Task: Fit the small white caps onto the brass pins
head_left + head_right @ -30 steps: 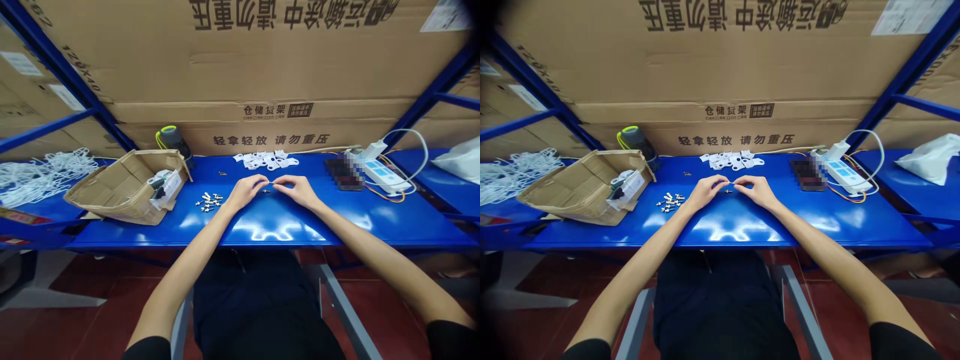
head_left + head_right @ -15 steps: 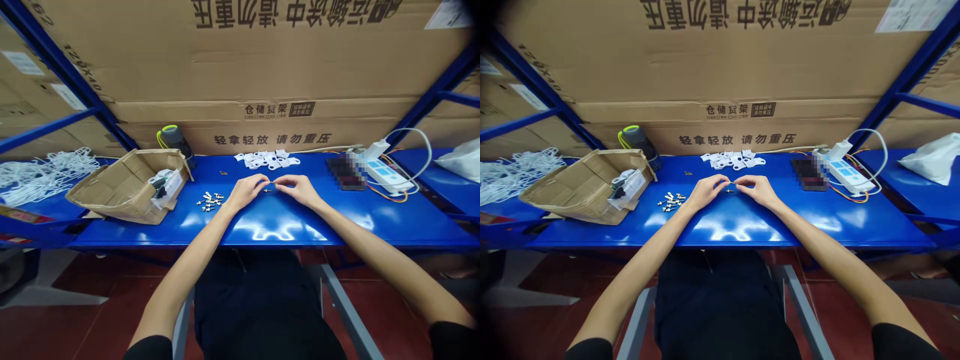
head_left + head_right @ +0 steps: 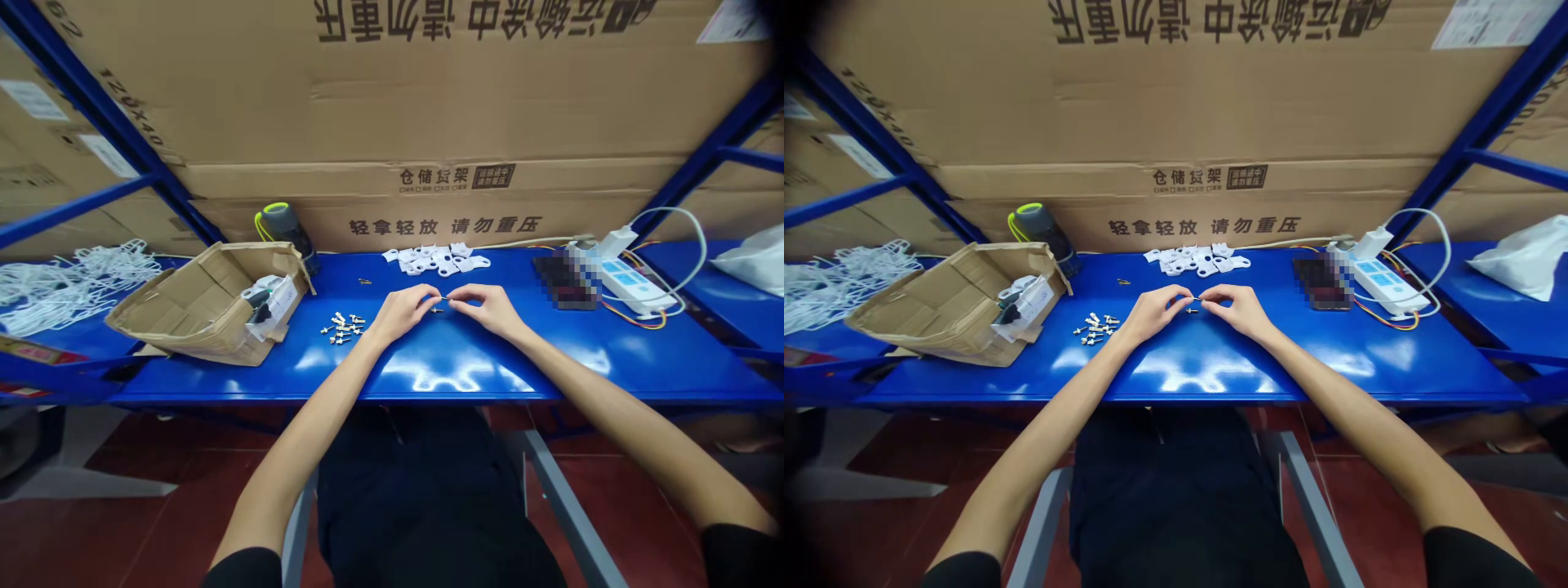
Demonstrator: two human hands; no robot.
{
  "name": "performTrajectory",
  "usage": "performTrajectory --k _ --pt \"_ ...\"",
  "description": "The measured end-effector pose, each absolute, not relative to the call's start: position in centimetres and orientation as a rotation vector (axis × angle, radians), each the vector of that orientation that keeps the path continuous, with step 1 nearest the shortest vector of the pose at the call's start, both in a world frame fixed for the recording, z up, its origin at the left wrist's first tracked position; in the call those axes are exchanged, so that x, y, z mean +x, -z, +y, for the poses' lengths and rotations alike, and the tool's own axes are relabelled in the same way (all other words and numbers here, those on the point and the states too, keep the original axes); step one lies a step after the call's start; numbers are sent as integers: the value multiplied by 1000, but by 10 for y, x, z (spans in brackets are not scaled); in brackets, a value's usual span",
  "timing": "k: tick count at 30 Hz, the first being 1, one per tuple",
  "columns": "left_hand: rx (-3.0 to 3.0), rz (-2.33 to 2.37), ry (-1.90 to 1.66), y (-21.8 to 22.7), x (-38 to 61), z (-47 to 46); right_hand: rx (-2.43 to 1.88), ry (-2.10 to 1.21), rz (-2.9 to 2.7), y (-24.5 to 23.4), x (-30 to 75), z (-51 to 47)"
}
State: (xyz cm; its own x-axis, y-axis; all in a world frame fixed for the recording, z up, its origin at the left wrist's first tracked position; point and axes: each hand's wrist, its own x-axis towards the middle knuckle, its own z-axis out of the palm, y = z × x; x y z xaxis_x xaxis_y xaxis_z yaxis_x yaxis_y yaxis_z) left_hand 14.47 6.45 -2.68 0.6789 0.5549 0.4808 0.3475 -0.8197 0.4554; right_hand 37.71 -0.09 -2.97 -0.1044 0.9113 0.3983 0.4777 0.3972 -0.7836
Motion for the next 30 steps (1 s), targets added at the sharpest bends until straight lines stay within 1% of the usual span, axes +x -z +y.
performTrajectory --k 6,9,15,22,30 --pt "2575 706 -867 28 145 65 -1209 -465 -1825 25 375 -4" --pt "2576 707 -873 28 145 65 -1210 -487 -1802 27 375 -3" --pt "2550 718 -938 28 144 66 -1182 -634 -1685 32 378 0" --pt "2548 721 -974 27 144 66 -1232 -553 -1668 28 378 0" --pt "2539 721 -993 27 143 65 -1256 -540 -1688 25 377 -2"
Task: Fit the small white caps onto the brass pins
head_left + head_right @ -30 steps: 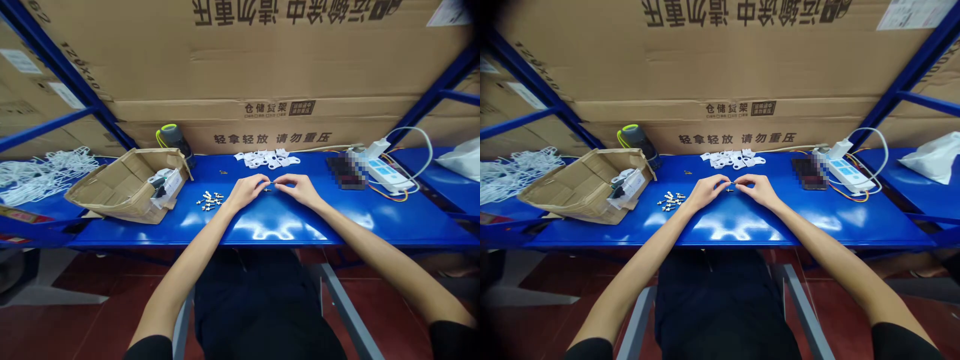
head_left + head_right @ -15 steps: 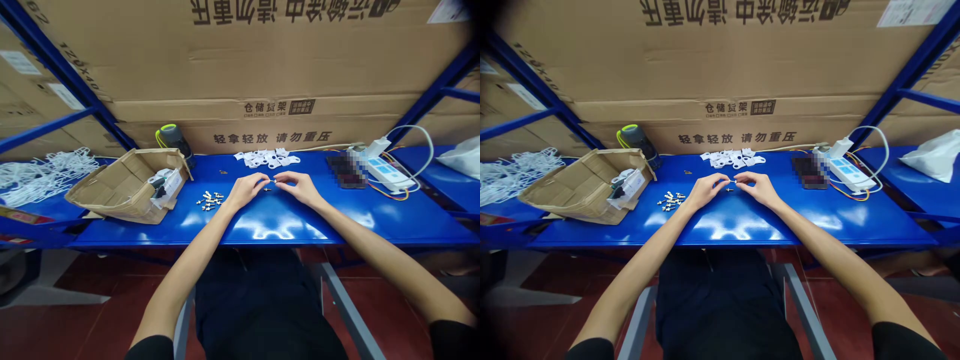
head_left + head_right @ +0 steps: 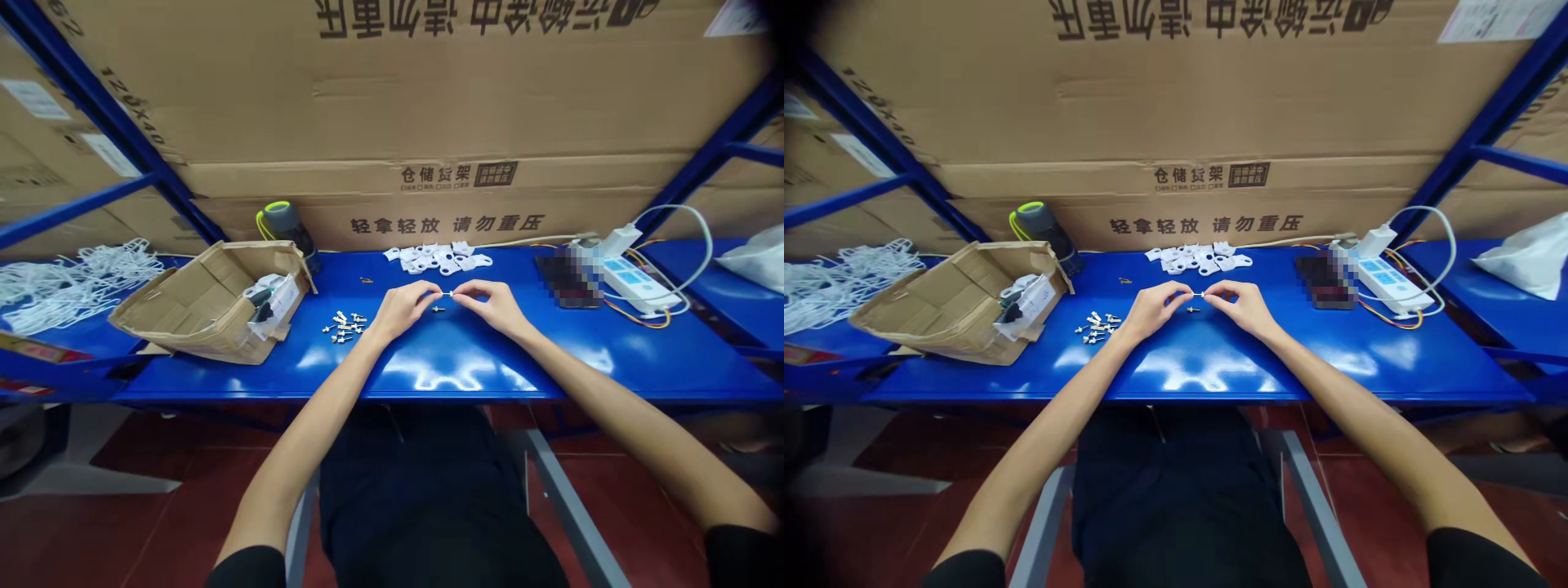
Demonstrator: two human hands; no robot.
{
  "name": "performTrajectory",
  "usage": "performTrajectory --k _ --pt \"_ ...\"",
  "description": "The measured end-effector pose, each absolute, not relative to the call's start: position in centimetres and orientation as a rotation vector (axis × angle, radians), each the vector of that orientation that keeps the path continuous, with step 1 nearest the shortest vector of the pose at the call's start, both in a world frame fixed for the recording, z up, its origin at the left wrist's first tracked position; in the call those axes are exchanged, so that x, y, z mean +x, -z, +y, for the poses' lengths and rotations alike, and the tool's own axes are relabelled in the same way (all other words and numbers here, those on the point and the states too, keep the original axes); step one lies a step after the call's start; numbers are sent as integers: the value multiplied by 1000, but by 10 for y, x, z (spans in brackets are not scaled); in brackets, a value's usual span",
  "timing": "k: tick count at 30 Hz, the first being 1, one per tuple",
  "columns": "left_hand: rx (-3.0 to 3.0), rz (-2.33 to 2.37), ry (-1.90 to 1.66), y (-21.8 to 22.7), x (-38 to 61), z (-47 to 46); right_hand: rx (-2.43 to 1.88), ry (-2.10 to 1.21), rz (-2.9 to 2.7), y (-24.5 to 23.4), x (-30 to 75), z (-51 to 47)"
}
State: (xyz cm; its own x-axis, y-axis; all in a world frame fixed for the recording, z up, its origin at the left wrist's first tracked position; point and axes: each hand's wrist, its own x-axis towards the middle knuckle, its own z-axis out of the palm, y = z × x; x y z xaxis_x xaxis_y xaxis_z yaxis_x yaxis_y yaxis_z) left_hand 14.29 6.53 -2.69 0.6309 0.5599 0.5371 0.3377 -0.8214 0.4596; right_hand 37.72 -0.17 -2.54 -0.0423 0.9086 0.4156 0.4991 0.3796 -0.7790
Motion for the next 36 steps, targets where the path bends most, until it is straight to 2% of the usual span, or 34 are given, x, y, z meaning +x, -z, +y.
performTrajectory --k 36 --pt "2527 589 -1046 31 143 68 -1201 -510 -1736 24 374 -4"
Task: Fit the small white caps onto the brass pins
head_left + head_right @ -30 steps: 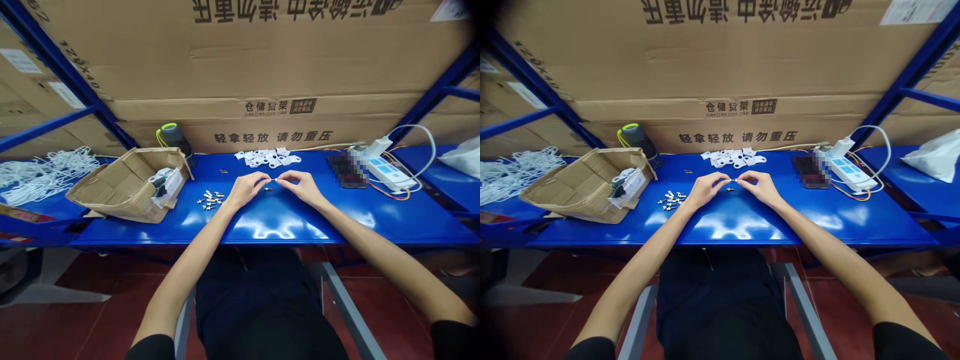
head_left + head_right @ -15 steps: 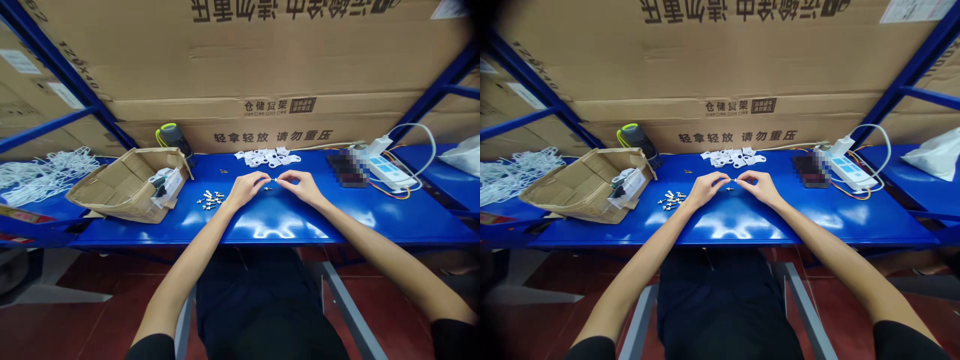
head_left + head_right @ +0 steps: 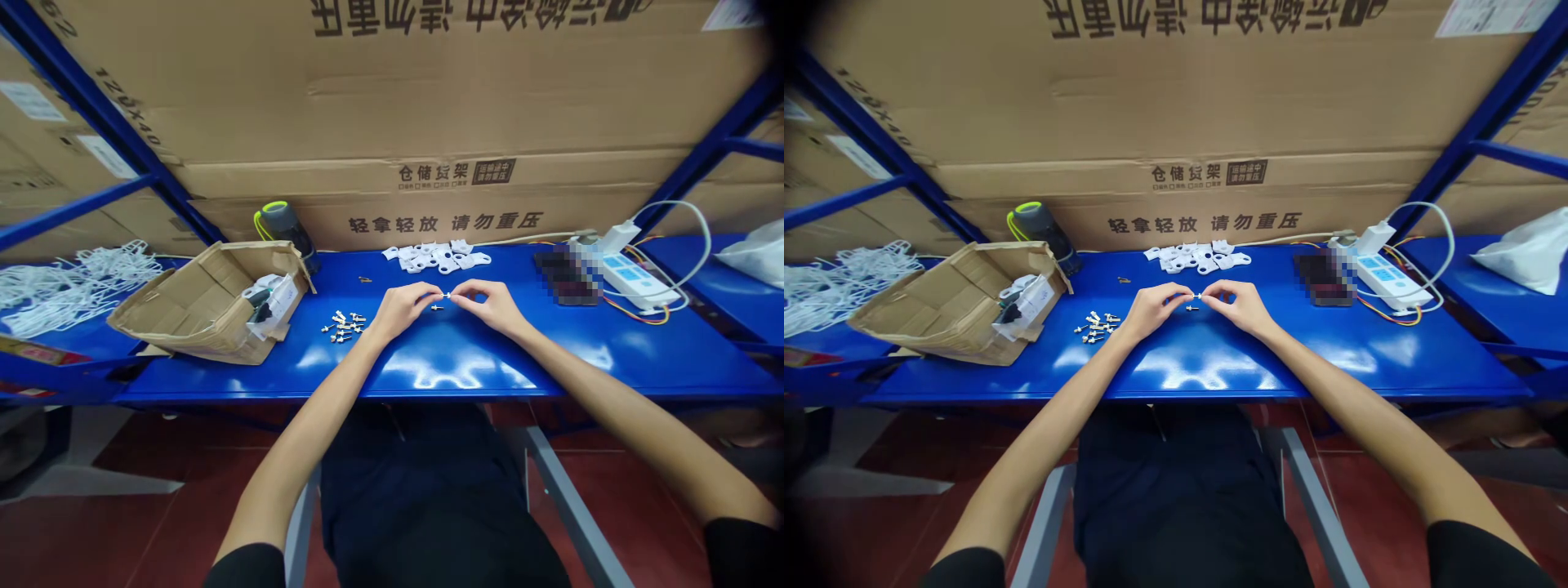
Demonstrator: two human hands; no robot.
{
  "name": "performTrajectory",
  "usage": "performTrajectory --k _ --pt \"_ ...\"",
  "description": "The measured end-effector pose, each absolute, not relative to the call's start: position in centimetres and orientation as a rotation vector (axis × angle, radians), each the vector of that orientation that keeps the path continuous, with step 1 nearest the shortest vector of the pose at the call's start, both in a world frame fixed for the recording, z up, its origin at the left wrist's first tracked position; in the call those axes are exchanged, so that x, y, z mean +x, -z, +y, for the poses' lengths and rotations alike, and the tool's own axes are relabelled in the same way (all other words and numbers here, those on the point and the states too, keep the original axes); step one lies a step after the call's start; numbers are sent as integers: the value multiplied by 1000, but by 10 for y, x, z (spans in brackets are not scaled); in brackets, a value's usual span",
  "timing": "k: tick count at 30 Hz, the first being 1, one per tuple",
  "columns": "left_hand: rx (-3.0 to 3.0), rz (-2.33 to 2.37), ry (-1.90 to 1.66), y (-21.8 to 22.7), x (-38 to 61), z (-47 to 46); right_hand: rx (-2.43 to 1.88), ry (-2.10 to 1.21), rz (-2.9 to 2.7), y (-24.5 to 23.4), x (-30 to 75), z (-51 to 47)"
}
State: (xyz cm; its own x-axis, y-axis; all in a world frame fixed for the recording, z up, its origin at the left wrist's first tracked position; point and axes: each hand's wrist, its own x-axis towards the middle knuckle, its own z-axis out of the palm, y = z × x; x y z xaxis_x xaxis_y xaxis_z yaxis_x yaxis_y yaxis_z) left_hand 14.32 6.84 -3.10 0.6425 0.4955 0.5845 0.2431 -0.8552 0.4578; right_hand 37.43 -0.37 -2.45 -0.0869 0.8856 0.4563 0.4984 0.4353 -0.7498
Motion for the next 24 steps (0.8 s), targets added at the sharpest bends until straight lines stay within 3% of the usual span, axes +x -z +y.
performTrajectory --k 24 --pt "2634 646 -957 37 144 73 -1199 -311 -1905 30 381 1"
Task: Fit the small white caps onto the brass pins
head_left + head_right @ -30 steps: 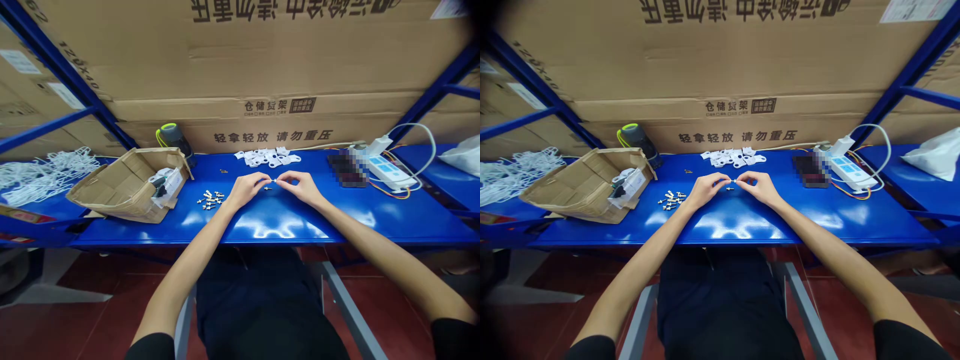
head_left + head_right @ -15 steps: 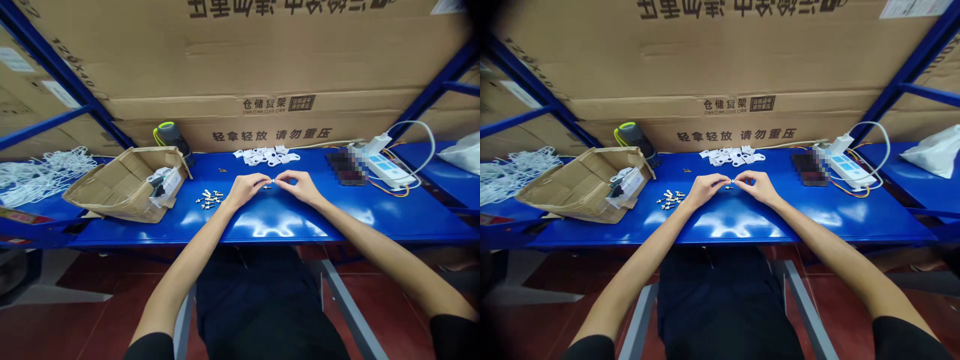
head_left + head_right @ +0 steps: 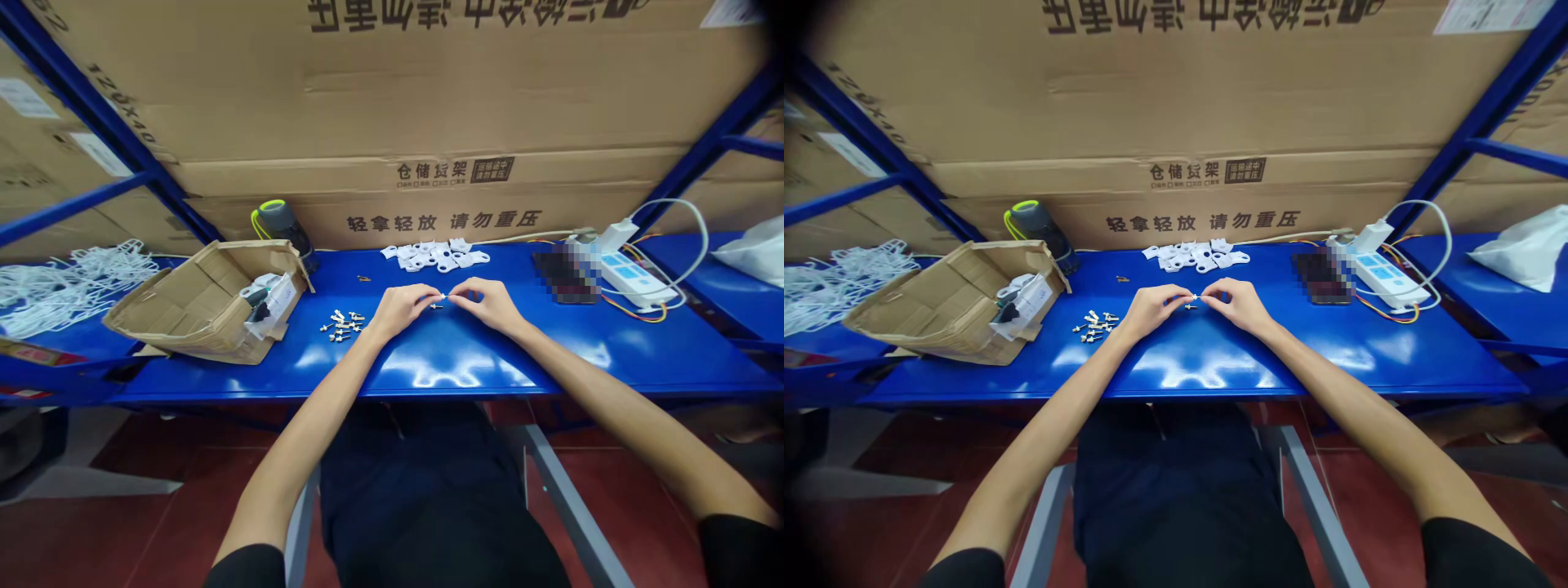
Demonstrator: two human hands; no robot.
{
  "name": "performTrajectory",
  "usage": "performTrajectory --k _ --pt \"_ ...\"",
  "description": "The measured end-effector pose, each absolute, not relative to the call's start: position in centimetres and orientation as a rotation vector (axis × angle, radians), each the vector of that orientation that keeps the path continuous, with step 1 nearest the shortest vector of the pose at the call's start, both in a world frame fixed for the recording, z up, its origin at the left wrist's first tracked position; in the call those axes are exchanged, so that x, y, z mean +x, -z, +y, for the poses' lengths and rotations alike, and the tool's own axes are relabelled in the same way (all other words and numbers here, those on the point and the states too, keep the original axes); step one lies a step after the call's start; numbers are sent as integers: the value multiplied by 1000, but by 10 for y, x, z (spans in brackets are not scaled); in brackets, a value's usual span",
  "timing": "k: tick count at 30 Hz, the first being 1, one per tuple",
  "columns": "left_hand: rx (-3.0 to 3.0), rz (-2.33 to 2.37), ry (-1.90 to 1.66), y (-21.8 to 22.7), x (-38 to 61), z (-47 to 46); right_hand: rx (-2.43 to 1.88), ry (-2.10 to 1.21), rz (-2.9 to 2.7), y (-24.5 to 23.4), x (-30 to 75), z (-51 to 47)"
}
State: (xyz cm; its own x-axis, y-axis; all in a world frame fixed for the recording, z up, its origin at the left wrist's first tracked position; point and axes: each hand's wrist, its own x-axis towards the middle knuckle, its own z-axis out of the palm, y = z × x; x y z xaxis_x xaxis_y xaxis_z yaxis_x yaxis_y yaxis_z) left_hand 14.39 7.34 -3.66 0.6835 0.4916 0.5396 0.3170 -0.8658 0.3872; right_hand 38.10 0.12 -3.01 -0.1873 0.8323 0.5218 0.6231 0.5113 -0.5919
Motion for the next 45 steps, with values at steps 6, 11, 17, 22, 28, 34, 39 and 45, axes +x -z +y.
performTrajectory --k 6,11,17,22,28,34,39,45 --pt "2716 716 -819 40 144 77 -1247 -318 -1963 39 383 7" --pt "2759 846 -810 44 144 80 -1308 -300 -1996 42 382 13" --pt "2779 869 -743 43 140 85 -1325 -287 -1996 40 385 13" --pt "2775 875 -718 42 139 84 -1332 -294 -1973 42 388 13" --pt "2765 911 -723 42 140 82 -1320 -310 -1958 44 389 14" --pt "2756 884 -719 41 140 81 -1300 -322 -1994 41 387 12" --pt "2740 843 -753 42 141 80 -1281 -334 -2015 40 386 11" --pt "2765 836 -722 42 142 80 -1268 -335 -2057 39 385 10"
